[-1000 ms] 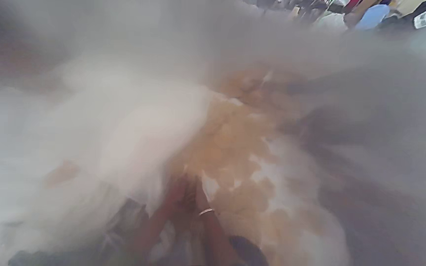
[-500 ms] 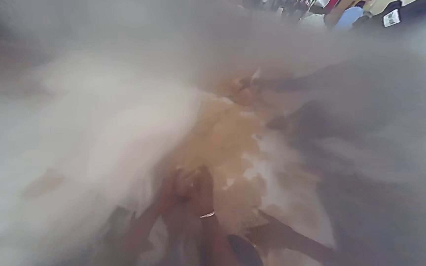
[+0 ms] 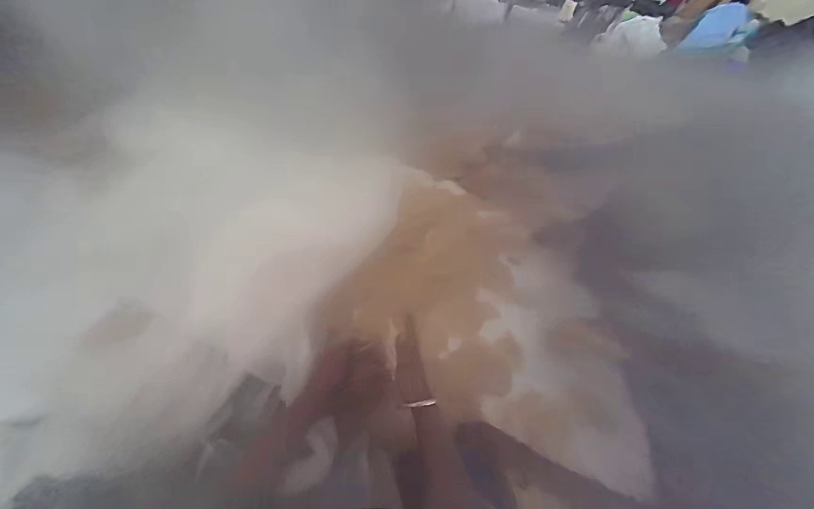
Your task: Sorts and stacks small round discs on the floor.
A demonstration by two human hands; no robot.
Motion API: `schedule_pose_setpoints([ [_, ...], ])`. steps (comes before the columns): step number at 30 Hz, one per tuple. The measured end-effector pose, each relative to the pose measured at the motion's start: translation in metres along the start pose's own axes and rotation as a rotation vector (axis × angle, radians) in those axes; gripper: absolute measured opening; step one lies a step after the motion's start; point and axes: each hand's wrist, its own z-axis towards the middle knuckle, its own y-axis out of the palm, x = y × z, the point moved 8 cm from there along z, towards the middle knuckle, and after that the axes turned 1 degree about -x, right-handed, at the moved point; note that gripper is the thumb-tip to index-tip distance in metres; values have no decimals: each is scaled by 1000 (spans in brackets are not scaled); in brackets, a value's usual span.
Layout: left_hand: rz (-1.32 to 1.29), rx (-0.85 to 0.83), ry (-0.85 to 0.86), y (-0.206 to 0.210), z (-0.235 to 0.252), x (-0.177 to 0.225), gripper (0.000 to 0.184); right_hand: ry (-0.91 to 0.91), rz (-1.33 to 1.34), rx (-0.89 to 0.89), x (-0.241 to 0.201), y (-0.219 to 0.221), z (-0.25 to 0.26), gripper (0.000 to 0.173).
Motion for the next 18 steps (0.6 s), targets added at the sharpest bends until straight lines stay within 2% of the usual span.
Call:
schedule_pose_setpoints([
  [2,-11,18,8,2,0,1,110,-245,-222,251,-13,-12,-3,83],
  [3,-24,24,16,4,0,-1,107,-296,-374,231,-9,3,-5,87],
  [5,-77,62,70,9,2,-8,96,-129,-560,-164,20,54,-8,94],
  [7,-96,96,146,12,6,-14,90,18,-569,-426,36,79,-6,93],
  [9,22,113,174,13,10,-6,86,103,-357,-520,35,74,-4,72],
  [10,103,87,127,14,11,2,89,138,-148,-516,33,66,-5,64],
  [11,184,31,27,15,11,11,89,174,89,-490,30,56,-8,65],
  [13,286,-94,-185,18,13,25,74,289,452,-388,30,43,-6,75],
  [16,325,-136,-272,16,18,36,61,425,665,-229,30,31,-3,71],
  [18,225,-133,-231,3,20,36,74,388,629,-113,32,19,2,63],
])
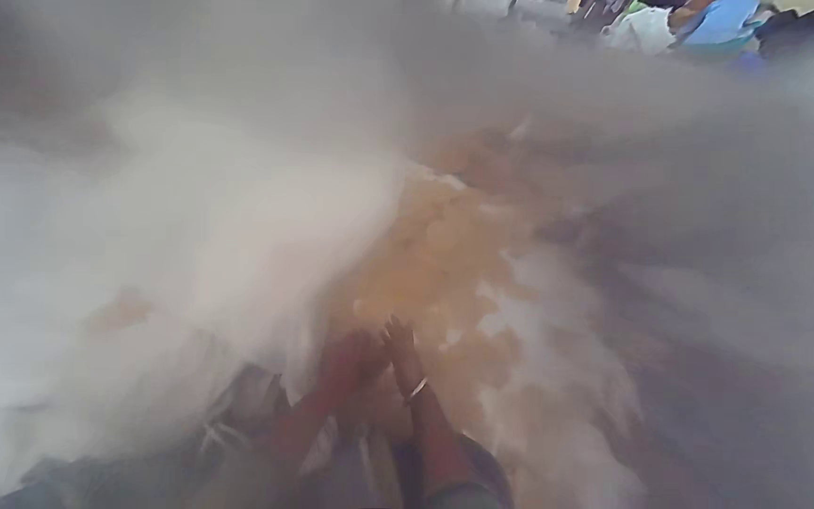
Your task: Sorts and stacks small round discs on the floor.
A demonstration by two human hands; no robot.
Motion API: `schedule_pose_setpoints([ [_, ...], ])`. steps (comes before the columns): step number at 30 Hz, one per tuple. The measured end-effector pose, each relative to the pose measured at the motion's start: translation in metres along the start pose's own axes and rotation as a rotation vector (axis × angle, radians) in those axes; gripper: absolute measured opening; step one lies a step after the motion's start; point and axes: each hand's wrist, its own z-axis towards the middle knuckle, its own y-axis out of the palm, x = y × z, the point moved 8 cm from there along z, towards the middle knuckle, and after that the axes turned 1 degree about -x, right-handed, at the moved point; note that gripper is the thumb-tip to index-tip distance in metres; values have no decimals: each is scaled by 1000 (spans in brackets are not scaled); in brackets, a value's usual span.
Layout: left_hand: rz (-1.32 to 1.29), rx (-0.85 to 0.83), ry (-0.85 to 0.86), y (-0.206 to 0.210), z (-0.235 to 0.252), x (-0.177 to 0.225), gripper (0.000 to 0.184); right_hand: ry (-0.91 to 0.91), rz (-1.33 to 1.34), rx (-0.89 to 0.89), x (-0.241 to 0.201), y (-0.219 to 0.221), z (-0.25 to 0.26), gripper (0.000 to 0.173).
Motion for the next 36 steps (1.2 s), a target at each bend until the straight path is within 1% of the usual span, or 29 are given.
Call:
schedule_pose_setpoints([
  [2,-220,63,112,-16,-5,-6,86,-154,-184,94,-18,-13,-3,59],
  [4,-456,111,190,-25,-10,-9,90,-439,-477,215,-32,-21,-7,59],
  [5,-557,128,220,-21,-11,-12,93,-539,-631,255,-35,-19,-11,58],
  [6,-611,137,240,-14,-8,-19,95,-564,-808,241,-31,-9,-12,58],
  [7,-596,133,249,-6,-3,-28,96,-521,-975,179,-19,4,-8,60],
  [8,-529,110,239,3,1,-37,94,-418,-1117,103,2,16,-1,66],
  [10,-448,87,249,17,6,-51,92,-241,-1231,-30,33,30,8,86],
  [11,-428,104,288,17,7,-51,93,-203,-1211,-57,37,34,13,90],
  [12,-379,126,353,17,8,-49,97,-170,-1142,-69,38,34,17,84],
  [14,-232,130,360,16,5,-42,109,-118,-781,-65,30,29,13,62],
  [15,-185,111,336,14,4,-40,111,-176,-553,-16,11,23,4,60],
  [16,-156,107,333,11,5,-37,112,-312,-471,47,-17,17,-8,66],
  [18,-127,156,363,12,3,-34,111,-629,-641,218,-51,10,-28,86],
  [19,-118,199,383,16,3,-35,110,-678,-799,260,-49,13,-32,94],
  [20,-117,254,412,19,4,-36,102,-604,-997,214,-35,22,-29,97],
  [21,-112,256,411,26,9,-39,93,-414,-1160,76,-15,33,-21,93],
  [22,-100,221,389,38,18,-47,90,-200,-1288,-94,9,42,-12,97],
  [23,-91,189,364,49,28,-58,87,-134,-1309,-155,26,48,-2,97],
  [24,-91,168,332,53,36,-64,78,-139,-1261,-168,34,49,7,93],
  [25,-84,156,290,46,38,-58,67,-136,-1128,-178,31,47,12,81],
  [26,-21,120,233,35,34,-43,64,-140,-933,-161,27,40,17,67],
  [27,42,107,192,27,29,-31,70,-82,-691,-167,18,31,16,54],
  [28,100,83,158,23,27,-24,82,-35,-413,-126,15,18,17,50],
  [29,136,52,133,18,23,-16,86,10,-100,-28,11,5,17,59],
  [30,136,23,127,13,18,-10,86,21,84,82,11,-9,17,64],
  [31,77,5,131,6,12,-5,86,8,107,112,9,-16,15,66],
  [33,-210,60,170,-5,4,-8,87,-88,-91,70,-6,-19,6,63],
  [35,-597,176,298,-10,4,-19,88,-307,-525,33,-28,-9,-3,59],
  [36,-690,205,347,-6,4,-26,89,-424,-741,59,-31,-2,-7,59],
])
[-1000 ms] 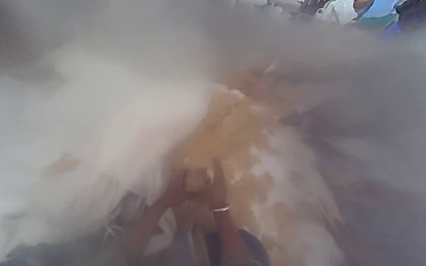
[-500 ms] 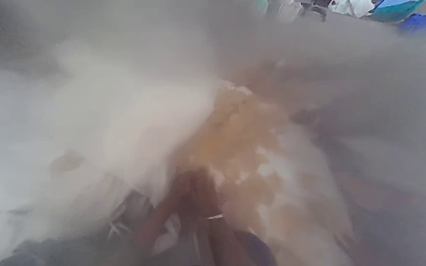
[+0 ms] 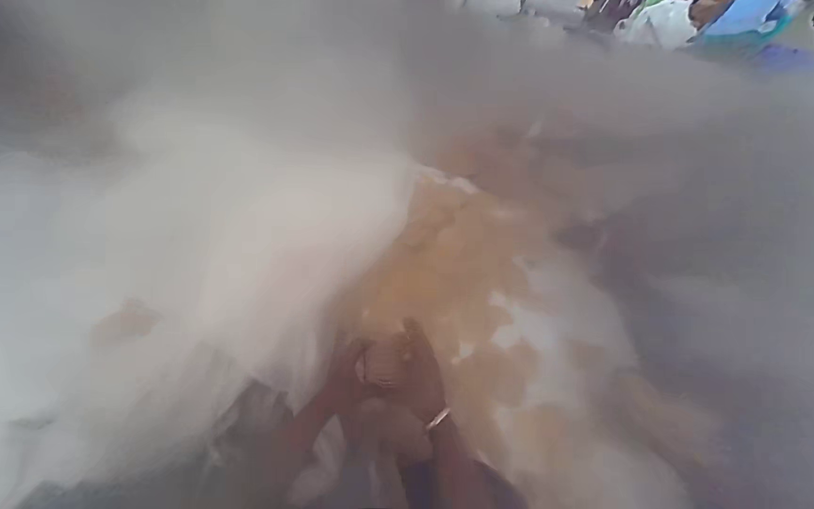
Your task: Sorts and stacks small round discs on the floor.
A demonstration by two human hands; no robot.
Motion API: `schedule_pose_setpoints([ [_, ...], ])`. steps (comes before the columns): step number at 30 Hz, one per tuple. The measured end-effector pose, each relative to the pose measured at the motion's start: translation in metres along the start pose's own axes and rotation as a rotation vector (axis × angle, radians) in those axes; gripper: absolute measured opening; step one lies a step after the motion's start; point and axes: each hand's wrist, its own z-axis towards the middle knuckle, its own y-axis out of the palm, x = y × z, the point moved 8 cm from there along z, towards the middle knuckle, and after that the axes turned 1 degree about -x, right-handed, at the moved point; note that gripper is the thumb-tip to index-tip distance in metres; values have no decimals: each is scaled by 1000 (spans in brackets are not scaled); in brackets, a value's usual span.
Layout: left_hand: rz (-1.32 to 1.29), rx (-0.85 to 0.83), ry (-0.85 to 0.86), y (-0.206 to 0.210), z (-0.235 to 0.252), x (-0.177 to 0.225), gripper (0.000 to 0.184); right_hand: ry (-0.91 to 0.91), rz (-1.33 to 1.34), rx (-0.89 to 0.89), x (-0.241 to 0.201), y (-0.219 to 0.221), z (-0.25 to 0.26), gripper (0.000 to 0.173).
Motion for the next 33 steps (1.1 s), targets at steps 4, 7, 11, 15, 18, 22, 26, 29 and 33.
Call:
schedule_pose_setpoints([
  [4,359,-126,-175,2,-7,-27,99,54,-525,-226,21,63,2,82],
  [7,388,-90,-49,5,-5,-27,93,98,-488,-254,19,76,16,84],
  [11,400,-66,-56,9,5,-25,101,209,65,-142,28,59,20,51],
  [15,338,-55,30,11,4,13,81,54,317,75,8,-5,6,64],
  [18,294,-9,98,8,-8,19,74,-77,-289,32,8,20,1,70],
  [22,485,-95,46,5,-7,-35,94,135,-377,-270,21,74,11,76],
  [26,484,-112,62,8,-18,-22,100,298,360,-79,37,35,9,55],
  [29,548,-210,-67,13,-12,-23,106,404,-134,-127,61,-5,12,38],
  [33,642,-279,-147,16,-8,-19,109,510,-443,-433,68,1,5,35],
])
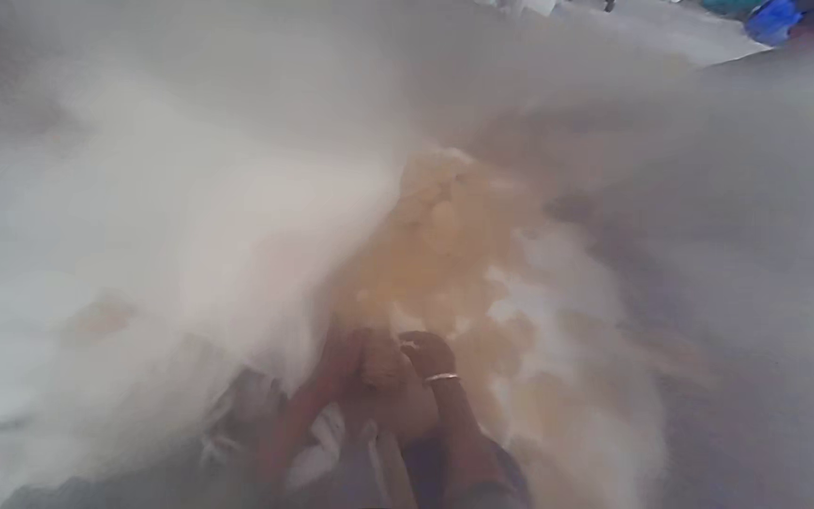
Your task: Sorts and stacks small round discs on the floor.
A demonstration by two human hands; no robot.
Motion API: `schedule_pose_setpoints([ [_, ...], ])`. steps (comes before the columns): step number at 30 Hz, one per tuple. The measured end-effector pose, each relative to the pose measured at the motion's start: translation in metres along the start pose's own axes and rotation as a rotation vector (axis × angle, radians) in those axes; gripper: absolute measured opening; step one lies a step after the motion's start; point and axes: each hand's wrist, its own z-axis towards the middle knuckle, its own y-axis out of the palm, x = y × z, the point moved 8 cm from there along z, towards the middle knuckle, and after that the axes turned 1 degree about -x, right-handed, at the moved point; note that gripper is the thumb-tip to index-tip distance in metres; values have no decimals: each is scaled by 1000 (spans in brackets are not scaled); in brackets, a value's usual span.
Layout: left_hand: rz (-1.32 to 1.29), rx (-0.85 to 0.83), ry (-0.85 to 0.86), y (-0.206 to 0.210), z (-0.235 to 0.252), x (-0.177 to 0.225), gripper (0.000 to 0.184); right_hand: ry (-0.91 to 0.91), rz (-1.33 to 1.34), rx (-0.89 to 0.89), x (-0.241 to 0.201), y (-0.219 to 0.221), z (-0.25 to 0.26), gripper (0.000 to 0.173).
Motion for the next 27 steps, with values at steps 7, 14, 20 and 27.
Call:
schedule_pose_setpoints([
  [7,-30,3,18,-4,-1,4,113,-47,-40,43,-2,-13,-3,29],
  [14,-46,29,70,-4,0,4,110,-141,272,149,20,-33,0,29],
  [20,-68,23,16,-6,1,2,112,-143,280,114,9,-30,-3,26],
  [27,-41,123,60,-3,3,-1,124,-112,-57,60,-21,-13,-8,36],
])
